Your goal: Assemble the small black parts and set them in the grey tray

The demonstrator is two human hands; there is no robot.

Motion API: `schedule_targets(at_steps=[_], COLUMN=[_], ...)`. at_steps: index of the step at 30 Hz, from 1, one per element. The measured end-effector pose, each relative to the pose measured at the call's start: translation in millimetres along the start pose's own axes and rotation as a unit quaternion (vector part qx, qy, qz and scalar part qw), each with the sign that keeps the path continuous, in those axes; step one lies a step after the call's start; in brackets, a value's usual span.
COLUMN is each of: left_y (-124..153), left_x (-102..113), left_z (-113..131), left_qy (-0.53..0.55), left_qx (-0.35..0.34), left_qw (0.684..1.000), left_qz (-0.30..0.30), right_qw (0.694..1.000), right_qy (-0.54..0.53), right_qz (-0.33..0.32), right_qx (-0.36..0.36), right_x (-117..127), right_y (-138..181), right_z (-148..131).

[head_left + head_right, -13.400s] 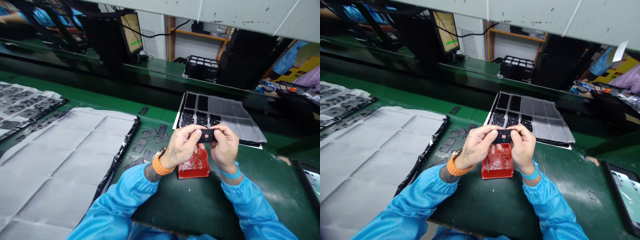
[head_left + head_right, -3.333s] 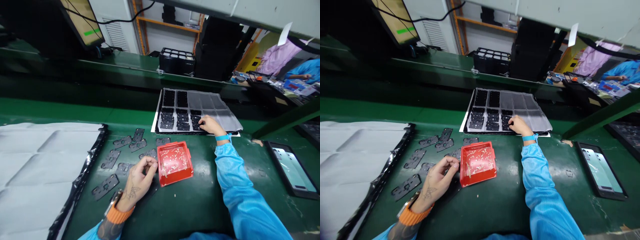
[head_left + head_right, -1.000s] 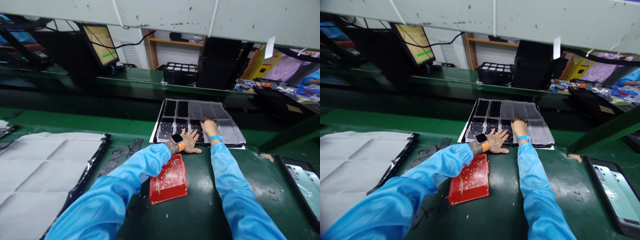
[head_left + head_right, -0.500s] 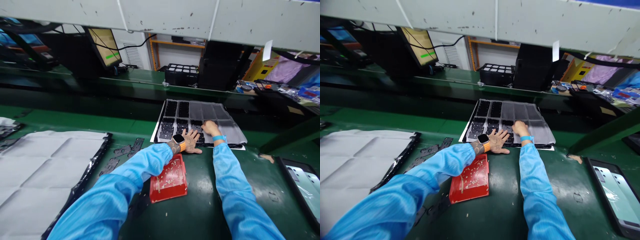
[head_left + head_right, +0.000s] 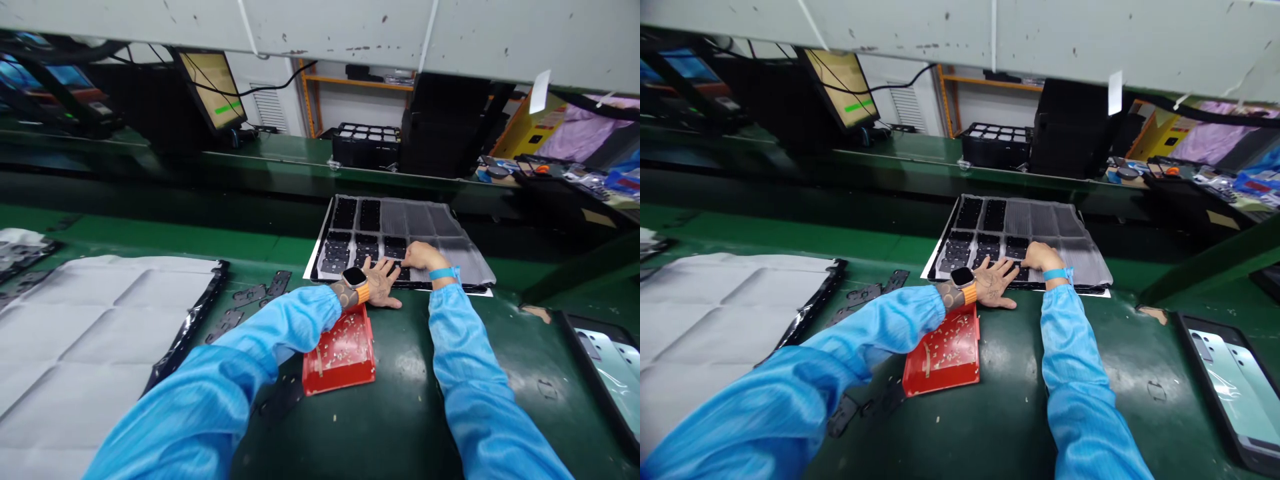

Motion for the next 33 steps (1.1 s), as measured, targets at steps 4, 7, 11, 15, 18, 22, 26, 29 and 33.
schedule_targets(at_steps=[4, 7, 11, 15, 18, 22, 26, 29, 33], left_y=[0.0, 0.6, -1.4, -3.7, 0.0, 9.5, 13.5, 11.8, 9.6], left_x=[-0.5, 1.0, 0.0, 0.4, 3.4, 5.4, 3.7, 2.4, 4.7], left_z=[1.7, 2.8, 2.8, 1.5, 1.6, 2.1, 1.7, 1.6, 1.7], left_qy=[-0.004, -0.007, -0.007, -0.007, -0.006, -0.002, 0.004, 0.009, 0.018], left_qx=[0.012, 0.022, 0.032, 0.046, 0.051, 0.039, 0.036, 0.046, 0.058], left_qw=[1.000, 1.000, 0.999, 0.999, 0.999, 0.999, 0.999, 0.999, 0.998], left_qz=[0.010, 0.021, 0.023, 0.021, 0.020, 0.006, -0.006, 0.000, 0.010], right_qw=[1.000, 1.000, 0.999, 0.999, 0.999, 0.999, 0.996, 0.994, 0.994], right_qy=[-0.011, -0.022, -0.027, -0.015, 0.002, 0.024, 0.052, 0.072, 0.081], right_qz=[-0.014, -0.005, 0.020, 0.041, 0.041, -0.015, -0.073, -0.084, -0.074], right_qx=[0.012, 0.019, 0.013, 0.003, -0.002, 0.017, 0.027, 0.023, 0.026], right_x=[-2.0, -1.2, -1.0, 0.6, 4.7, 3.9, -2.4, -3.9, -0.8], right_y=[3.8, 5.0, 1.0, -2.9, 1.0, 14.7, 28.4, 33.3, 33.0], right_z=[0.8, 6.8, 12.1, 11.4, 9.9, 0.6, -13.9, -20.0, -18.3])
Point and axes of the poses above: each hand's wrist, its own y-axis away from the middle knuckle, its own x-axis out of the back of the hand, z = x × y, the point moved 7 cm from there along -y, towards the middle knuckle, and after that the axes turned 2 degrees about -z, right-handed, at the moved point
